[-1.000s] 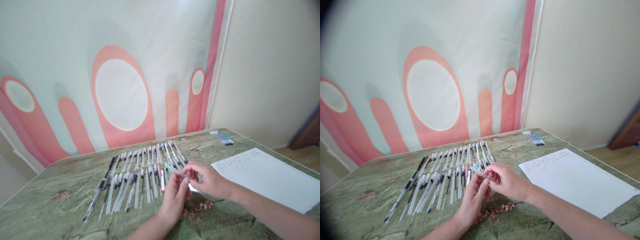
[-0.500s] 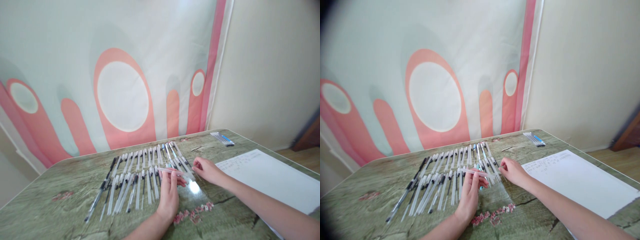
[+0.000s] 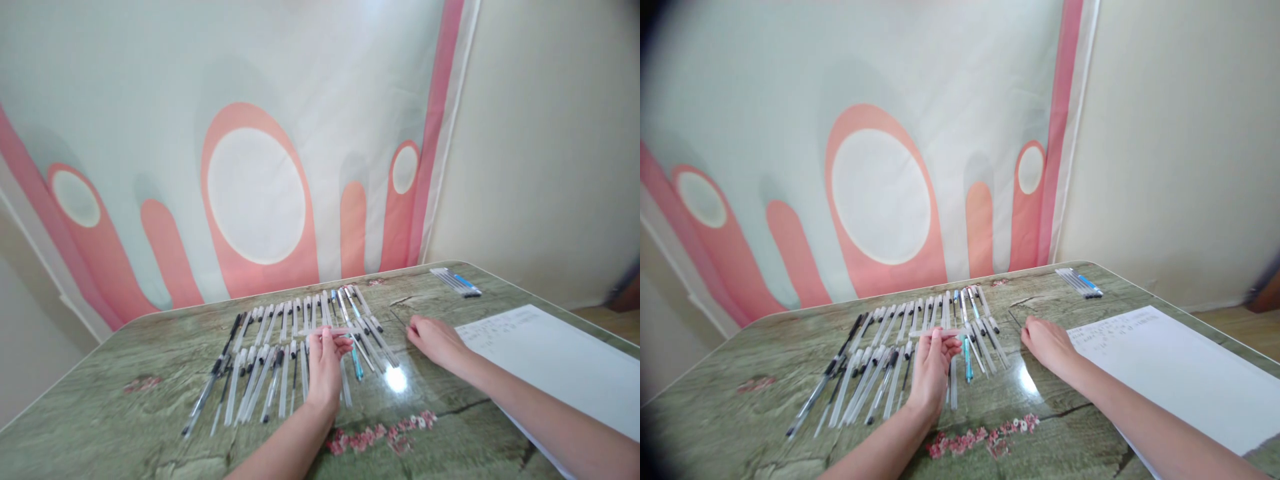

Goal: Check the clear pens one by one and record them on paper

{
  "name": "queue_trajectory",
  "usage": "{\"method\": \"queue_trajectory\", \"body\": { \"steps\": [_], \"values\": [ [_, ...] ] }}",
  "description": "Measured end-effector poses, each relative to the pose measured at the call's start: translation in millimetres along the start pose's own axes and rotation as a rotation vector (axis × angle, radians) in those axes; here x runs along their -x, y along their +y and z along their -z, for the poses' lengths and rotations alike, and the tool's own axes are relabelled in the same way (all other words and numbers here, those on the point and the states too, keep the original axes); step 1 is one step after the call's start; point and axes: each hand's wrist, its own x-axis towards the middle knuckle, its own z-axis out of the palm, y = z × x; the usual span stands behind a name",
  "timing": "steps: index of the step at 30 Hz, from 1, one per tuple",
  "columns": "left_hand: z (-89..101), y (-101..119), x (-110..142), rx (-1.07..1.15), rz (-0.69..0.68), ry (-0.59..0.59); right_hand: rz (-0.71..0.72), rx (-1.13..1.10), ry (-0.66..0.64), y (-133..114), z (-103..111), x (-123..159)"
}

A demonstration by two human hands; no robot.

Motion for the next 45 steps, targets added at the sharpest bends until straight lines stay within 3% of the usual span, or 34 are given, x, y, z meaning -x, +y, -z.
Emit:
{"method": "queue_trajectory", "body": {
  "steps": [3, 6, 9, 12, 17, 24, 33, 37, 41, 45],
  "values": [
    [1.2, -1.6, -1.5, 0.059, 0.017, 0.043, 0.074, -0.225, 0.061, -7.9, 7.6, 4.4],
    [1.0, 0.0, -2.2, 0.107, 0.024, 0.078, 0.215, -0.644, 0.026, -22.3, 19.9, 13.8],
    [1.3, 1.6, -3.9, 0.147, 0.028, 0.11, 0.217, -0.91, 0.019, -33.8, 32.0, 23.1],
    [2.0, 2.4, -5.5, 0.183, 0.034, 0.146, 0.197, -1.01, 0.01, -37.0, 37.8, 26.5],
    [2.4, 3.7, -5.8, 0.243, 0.059, 0.185, 0.192, -1.073, -0.077, -33.5, 34.2, 22.8],
    [0.9, 4.7, -3.9, 0.239, 0.084, 0.148, 0.221, -1.099, -0.134, -35.5, 33.0, 23.7],
    [-4.4, 9.6, 4.4, 0.282, 0.247, 0.131, 0.248, -1.041, -0.151, -35.2, 40.5, 26.3],
    [-5.8, 10.8, 4.5, 0.251, 0.218, 0.127, 0.279, -0.944, -0.108, -40.4, 46.1, 31.4],
    [-9.2, 11.4, 9.3, 0.229, 0.211, 0.043, 0.334, -0.855, -0.044, -48.2, 48.4, 38.5],
    [-14.4, 13.1, 20.1, 0.271, 0.323, -0.108, 0.354, -0.923, -0.08, -54.2, 47.1, 45.4]
  ]
}}
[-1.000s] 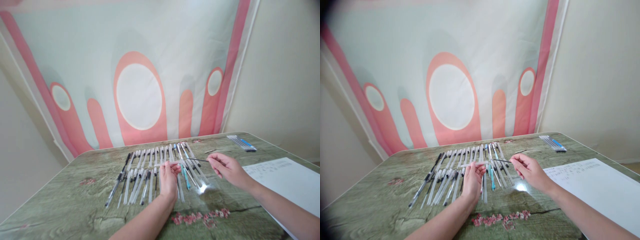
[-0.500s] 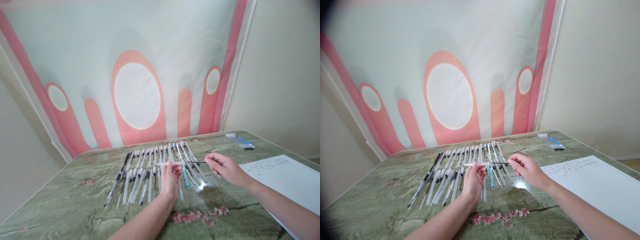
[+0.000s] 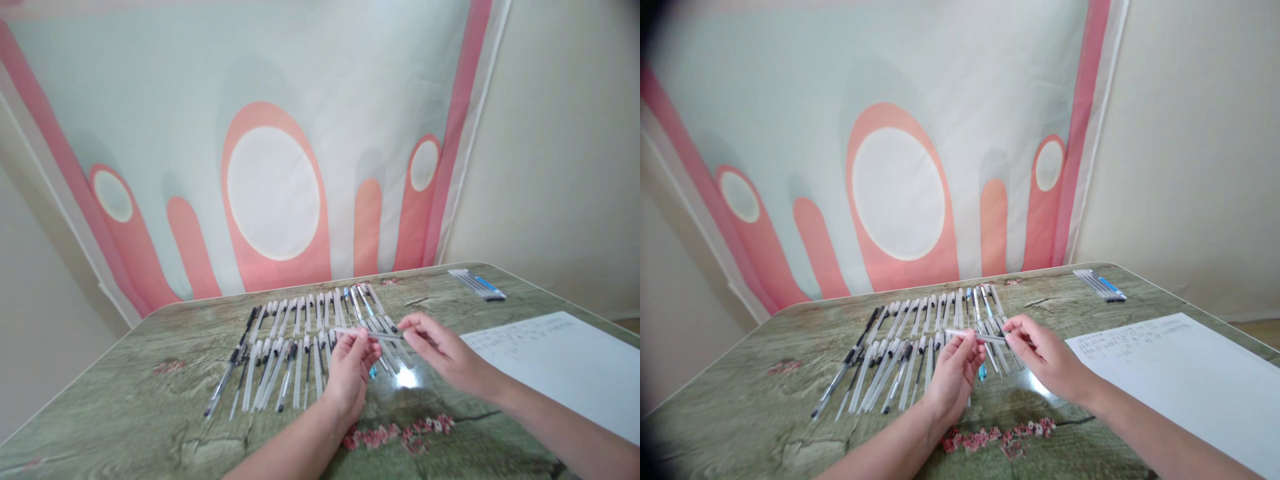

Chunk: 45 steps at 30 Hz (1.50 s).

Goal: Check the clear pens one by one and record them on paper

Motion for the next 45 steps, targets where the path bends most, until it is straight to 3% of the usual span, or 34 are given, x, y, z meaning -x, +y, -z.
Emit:
{"method": "queue_trajectory", "body": {
  "steps": [3, 7, 12, 17, 21, 37, 45],
  "values": [
    [-1.3, 1.0, 1.8, 0.094, 0.115, 0.0, 0.024, -0.103, -0.028, -3.9, -2.7, 2.5],
    [3.2, 9.0, -7.4, 0.241, 0.142, 0.142, 0.051, -0.102, 0.04, -0.8, -2.1, 0.2],
    [7.9, 11.7, -14.5, 0.29, 0.151, 0.223, 0.17, 0.313, 0.186, 36.6, 5.4, -12.9],
    [9.6, 3.3, -12.3, 0.241, 0.147, 0.186, 0.312, 0.581, 0.09, 84.5, 11.3, -22.4],
    [10.1, 1.3, -12.2, 0.216, 0.127, 0.167, 0.369, 0.7, 0.037, 101.4, 5.3, -25.0],
    [8.6, 0.1, -11.6, 0.162, 0.092, 0.148, 0.32, 0.687, 0.035, 92.4, 1.8, -17.9],
    [10.3, -1.6, -11.0, 0.121, 0.062, 0.116, 0.218, 0.741, 0.05, 88.6, 3.7, -15.6]
  ]
}}
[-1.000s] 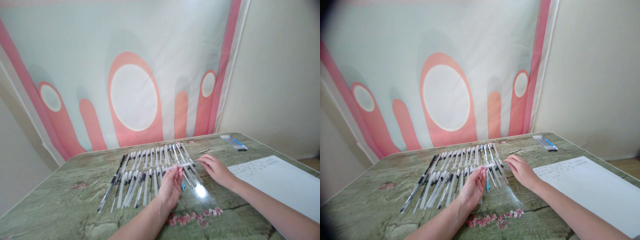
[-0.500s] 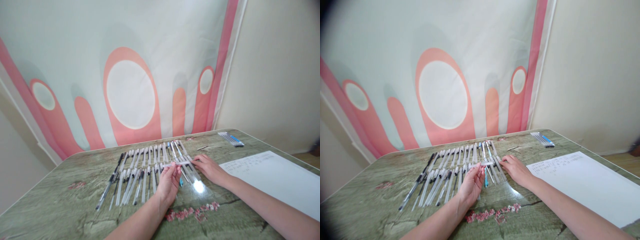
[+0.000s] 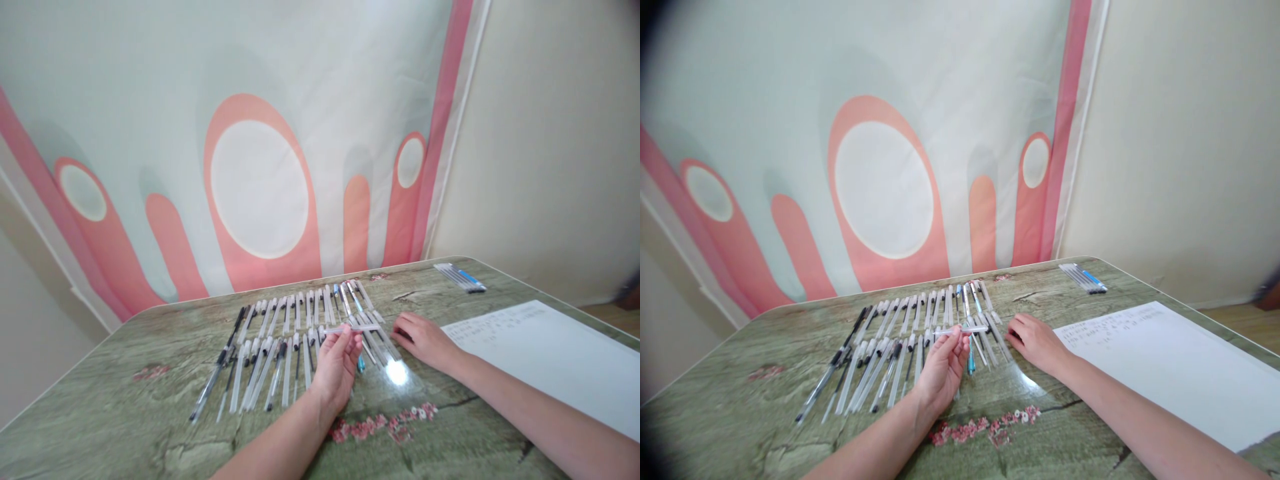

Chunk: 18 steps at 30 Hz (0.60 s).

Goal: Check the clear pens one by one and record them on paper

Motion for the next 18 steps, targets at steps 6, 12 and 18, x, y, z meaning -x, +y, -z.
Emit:
{"method": "queue_trajectory", "body": {
  "steps": [6, 12, 18],
  "values": [
    [-0.3, -3.2, 0.9, -0.039, -0.028, 0.009, -0.067, -0.002, -0.057, 5.6, -3.8, 2.2],
    [-0.7, -3.9, 2.2, -0.045, -0.025, 0.007, -0.164, -0.118, -0.008, 9.2, -3.7, 2.3],
    [-0.7, -4.4, 2.6, -0.074, -0.025, -0.015, -0.216, -0.417, 0.025, -26.8, 21.9, -3.8]
  ]
}}
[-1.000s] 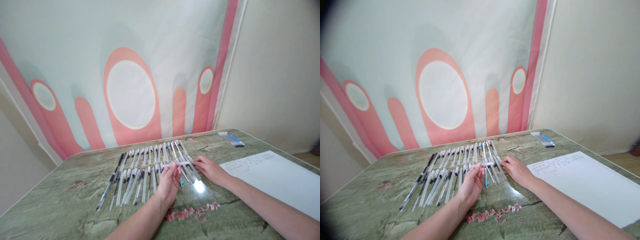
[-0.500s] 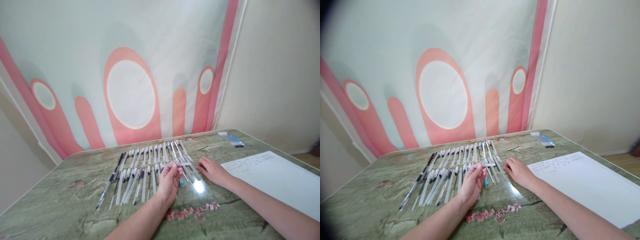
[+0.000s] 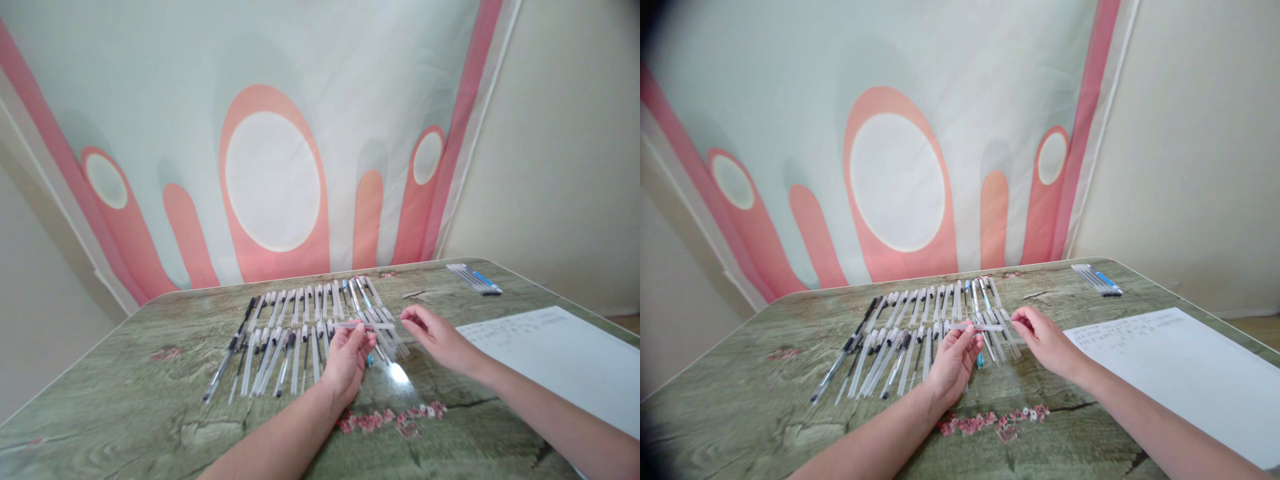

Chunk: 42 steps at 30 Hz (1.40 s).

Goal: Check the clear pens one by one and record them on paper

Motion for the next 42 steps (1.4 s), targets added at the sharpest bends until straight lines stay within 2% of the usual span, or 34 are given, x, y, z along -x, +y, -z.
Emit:
{"method": "queue_trajectory", "body": {
  "steps": [3, 6, 13, 26, 34, 42],
  "values": [
    [0.0, -0.2, 0.1, -0.008, -0.006, -0.014, 0.002, -0.078, -0.051, -20.1, 1.9, 3.1],
    [-0.2, -0.4, 0.0, -0.006, -0.005, 0.0, 0.019, -0.109, -0.065, -27.4, 0.7, 5.5],
    [0.6, -1.9, -1.0, -0.009, -0.015, -0.028, 0.007, -0.168, -0.002, -24.0, -1.7, 6.0],
    [0.3, -1.8, -0.3, -0.006, -0.007, -0.047, 0.133, -0.144, 0.061, -35.2, 4.2, 4.7],
    [-1.0, -0.7, 0.7, -0.007, -0.028, -0.03, 0.154, -0.189, 0.072, -34.0, 3.8, 6.1],
    [-2.9, -2.4, 4.7, -0.006, -0.046, -0.021, 0.162, -0.16, 0.151, -30.3, -2.3, 11.2]
  ]
}}
